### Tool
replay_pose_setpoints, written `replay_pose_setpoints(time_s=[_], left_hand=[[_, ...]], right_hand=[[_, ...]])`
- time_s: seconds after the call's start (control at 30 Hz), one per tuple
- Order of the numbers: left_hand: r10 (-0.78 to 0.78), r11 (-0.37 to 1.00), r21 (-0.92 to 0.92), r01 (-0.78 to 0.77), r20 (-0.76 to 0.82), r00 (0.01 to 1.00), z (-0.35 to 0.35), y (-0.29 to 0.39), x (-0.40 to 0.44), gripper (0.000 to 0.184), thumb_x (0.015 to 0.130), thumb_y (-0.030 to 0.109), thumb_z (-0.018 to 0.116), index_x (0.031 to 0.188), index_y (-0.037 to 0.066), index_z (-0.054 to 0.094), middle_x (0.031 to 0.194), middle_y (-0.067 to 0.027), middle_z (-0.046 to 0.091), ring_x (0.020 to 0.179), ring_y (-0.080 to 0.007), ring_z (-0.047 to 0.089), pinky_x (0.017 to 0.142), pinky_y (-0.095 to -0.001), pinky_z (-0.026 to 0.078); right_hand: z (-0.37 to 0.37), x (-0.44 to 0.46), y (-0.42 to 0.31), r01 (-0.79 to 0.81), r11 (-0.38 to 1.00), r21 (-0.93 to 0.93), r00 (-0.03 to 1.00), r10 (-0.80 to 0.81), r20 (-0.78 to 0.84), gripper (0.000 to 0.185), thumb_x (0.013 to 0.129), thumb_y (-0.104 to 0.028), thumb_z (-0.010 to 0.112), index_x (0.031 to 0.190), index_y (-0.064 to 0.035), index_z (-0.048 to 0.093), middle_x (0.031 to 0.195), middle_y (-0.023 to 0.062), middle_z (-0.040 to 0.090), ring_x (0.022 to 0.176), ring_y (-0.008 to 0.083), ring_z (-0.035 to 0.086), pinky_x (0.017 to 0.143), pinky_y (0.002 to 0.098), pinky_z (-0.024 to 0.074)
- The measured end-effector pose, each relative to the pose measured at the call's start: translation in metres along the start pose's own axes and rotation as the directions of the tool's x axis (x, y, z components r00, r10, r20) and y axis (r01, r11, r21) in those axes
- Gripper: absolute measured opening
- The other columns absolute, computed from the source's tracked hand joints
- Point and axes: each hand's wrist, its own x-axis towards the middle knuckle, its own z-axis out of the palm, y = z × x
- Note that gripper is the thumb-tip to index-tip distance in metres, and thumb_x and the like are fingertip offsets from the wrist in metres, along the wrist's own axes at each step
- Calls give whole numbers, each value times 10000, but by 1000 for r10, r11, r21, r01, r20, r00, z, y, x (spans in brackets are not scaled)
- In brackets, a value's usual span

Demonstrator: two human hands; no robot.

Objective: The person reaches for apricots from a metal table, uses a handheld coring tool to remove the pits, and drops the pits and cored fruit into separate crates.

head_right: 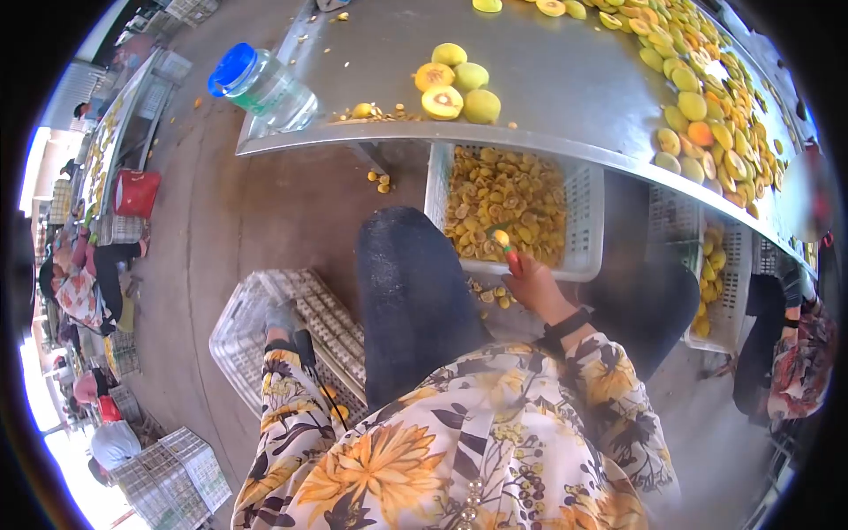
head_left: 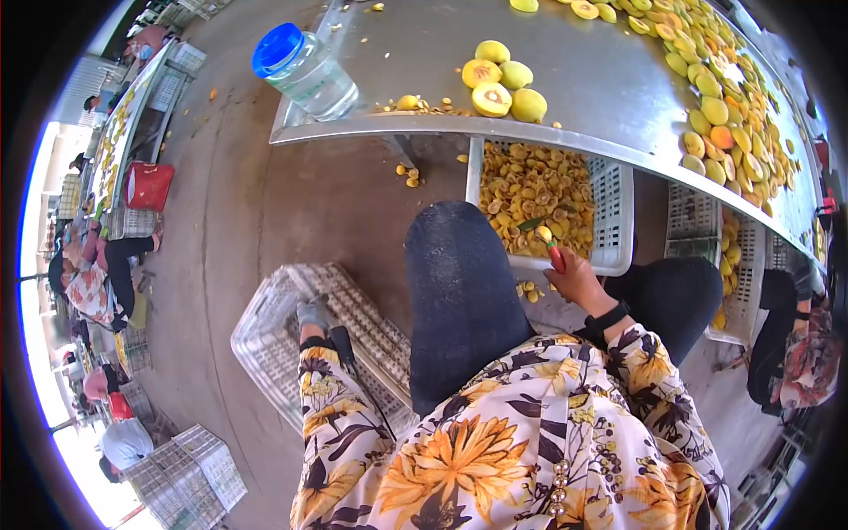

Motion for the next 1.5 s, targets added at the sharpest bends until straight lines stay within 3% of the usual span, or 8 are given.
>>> replay_pose_setpoints(time_s=[0.17,0.57,0.7,0.8,0.87,1.1,1.3,1.5], left_hand=[[172,981,-111,-162,95,980,64,76,-11,455,673,3,643,1100,38,491,883,-95,596,738,-202,554,666,-328,465],[591,588,362,-723,418,690,103,167,-28,477,745,218,632,1156,23,488,1060,-148,585,953,-292,559,826,-319,425],[821,565,-382,-731,173,544,84,232,-97,437,799,216,613,1175,36,479,1124,-138,550,989,-243,557,868,-278,423],[912,411,-437,-800,196,361,78,283,-202,430,804,226,616,1174,53,482,1142,-132,537,973,-229,560,871,-267,423],[962,94,-300,-949,274,8,89,292,-230,454,793,258,627,1175,58,485,1146,-127,534,949,-223,563,844,-280,438],[851,455,-467,-758,478,216,181,285,-265,471,773,258,650,1177,75,496,1036,-92,574,827,-154,571,705,-280,473],[615,770,-632,-89,698,367,210,275,-274,305,751,43,624,1051,43,566,937,-51,594,741,-138,577,616,-249,488],[651,750,-554,-362,518,556,250,263,-266,254,732,27,626,984,56,609,839,-56,624,729,-133,574,648,-250,483]], right_hand=[[-2,7,-8,18,999,-46,1000,-18,5,303,702,-247,624,818,-16,466,728,233,557,727,417,542,623,447,434],[-19,-7,-19,153,987,-56,966,-161,-201,191,734,-175,592,780,-27,481,646,201,558,661,377,557,575,448,434],[-28,-7,-28,224,969,-103,910,-246,-334,141,751,-148,569,769,-42,478,660,205,557,632,386,546,580,462,429],[-35,-5,-27,248,938,-242,849,-330,-413,108,740,-108,569,756,-51,479,705,182,546,635,380,540,585,457,431],[-46,-7,-33,368,902,-227,807,-431,-404,116,712,-94,587,753,-54,485,761,152,518,676,369,540,601,438,439],[-57,-25,-52,311,886,-344,815,-435,-384,213,708,-99,597,913,-57,560,1014,162,488,894,343,531,755,402,446],[-55,-28,-53,227,882,-413,829,-397,-393,228,731,-149,610,941,-69,570,1098,166,481,912,357,519,762,415,441],[-49,-24,-48,196,792,-579,803,-468,-369,167,725,-128,569,884,-77,581,1139,175,422,981,338,468,763,442,417]])
